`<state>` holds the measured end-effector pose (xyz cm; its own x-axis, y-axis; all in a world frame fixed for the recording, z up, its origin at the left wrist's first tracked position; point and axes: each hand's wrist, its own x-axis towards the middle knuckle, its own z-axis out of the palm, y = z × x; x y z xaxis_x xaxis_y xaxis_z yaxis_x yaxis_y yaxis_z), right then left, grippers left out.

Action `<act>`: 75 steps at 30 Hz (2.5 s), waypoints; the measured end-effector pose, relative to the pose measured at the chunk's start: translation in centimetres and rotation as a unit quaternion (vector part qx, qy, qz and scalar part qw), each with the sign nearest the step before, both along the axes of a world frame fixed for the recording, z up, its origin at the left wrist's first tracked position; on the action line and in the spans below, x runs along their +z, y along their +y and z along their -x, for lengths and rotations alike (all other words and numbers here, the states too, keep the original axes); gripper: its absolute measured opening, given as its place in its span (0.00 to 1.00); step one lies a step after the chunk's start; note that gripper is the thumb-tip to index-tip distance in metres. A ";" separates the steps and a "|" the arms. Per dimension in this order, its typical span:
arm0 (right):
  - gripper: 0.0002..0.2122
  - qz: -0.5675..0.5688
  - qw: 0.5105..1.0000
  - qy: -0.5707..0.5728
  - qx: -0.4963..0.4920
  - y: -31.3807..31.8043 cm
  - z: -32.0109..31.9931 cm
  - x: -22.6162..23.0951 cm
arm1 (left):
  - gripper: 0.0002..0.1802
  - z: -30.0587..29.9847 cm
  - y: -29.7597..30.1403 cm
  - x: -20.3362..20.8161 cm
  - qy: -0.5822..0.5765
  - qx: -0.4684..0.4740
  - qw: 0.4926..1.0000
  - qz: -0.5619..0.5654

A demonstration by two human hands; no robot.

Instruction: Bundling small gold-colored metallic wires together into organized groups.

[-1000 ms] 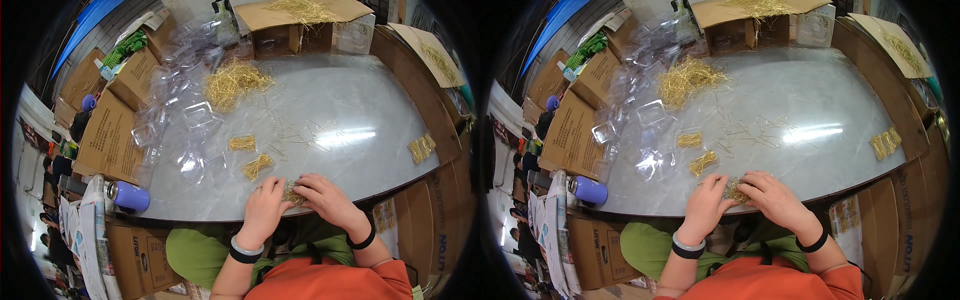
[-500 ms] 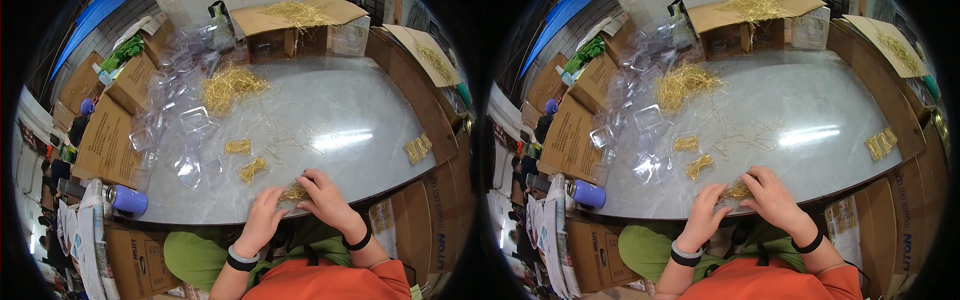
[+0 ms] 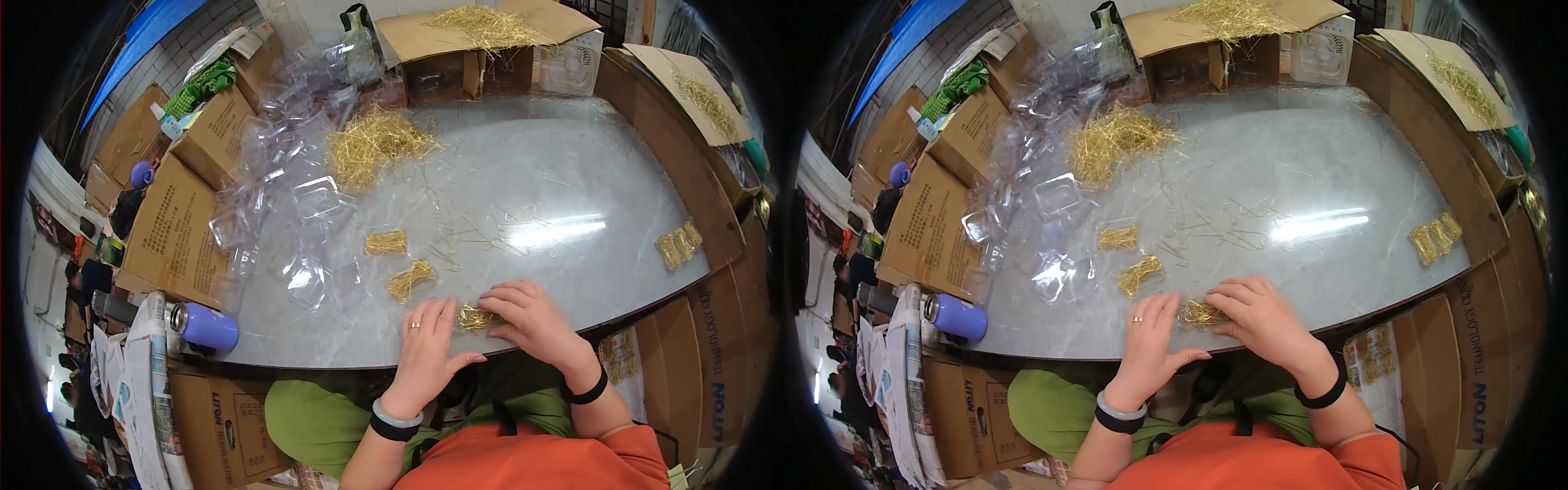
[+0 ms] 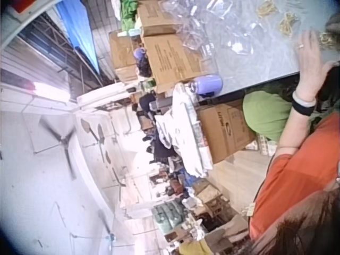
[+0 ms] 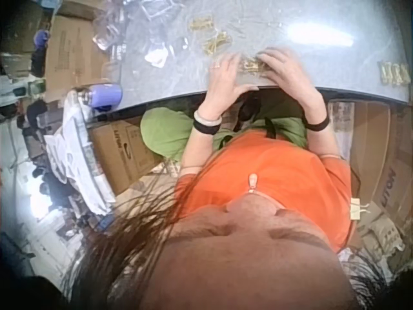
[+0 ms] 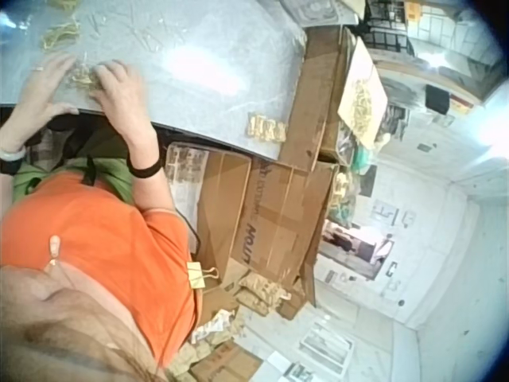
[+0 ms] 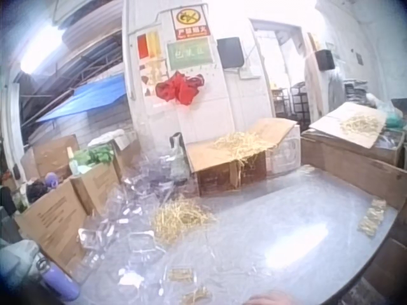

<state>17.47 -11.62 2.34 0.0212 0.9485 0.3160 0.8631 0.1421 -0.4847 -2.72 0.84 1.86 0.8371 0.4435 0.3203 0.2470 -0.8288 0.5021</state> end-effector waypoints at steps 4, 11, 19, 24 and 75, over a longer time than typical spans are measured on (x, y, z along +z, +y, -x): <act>0.28 -0.026 0.997 0.070 -0.033 -0.3 0.9 -0.3 | 0.53 -0.8 0.0 -0.5 0.000 -0.019 1.000 0.016; 0.36 -0.048 0.977 0.173 -0.118 -1.1 3.8 -1.5 | 0.43 -2.0 -0.8 -1.3 0.008 -0.027 1.000 -0.006; 0.41 0.008 0.985 0.145 -0.096 -2.2 1.8 0.5 | 0.35 -1.8 -0.6 -1.4 -0.023 -0.022 0.997 0.066; 0.36 -0.002 0.996 -0.009 -0.084 -2.3 1.0 0.2 | 0.33 -2.1 0.0 -1.0 -0.032 -0.057 0.997 0.032; 0.27 -0.070 0.995 0.034 -0.061 -1.1 2.2 0.7 | 0.39 -1.3 -0.3 -1.7 -0.023 -0.046 0.996 0.074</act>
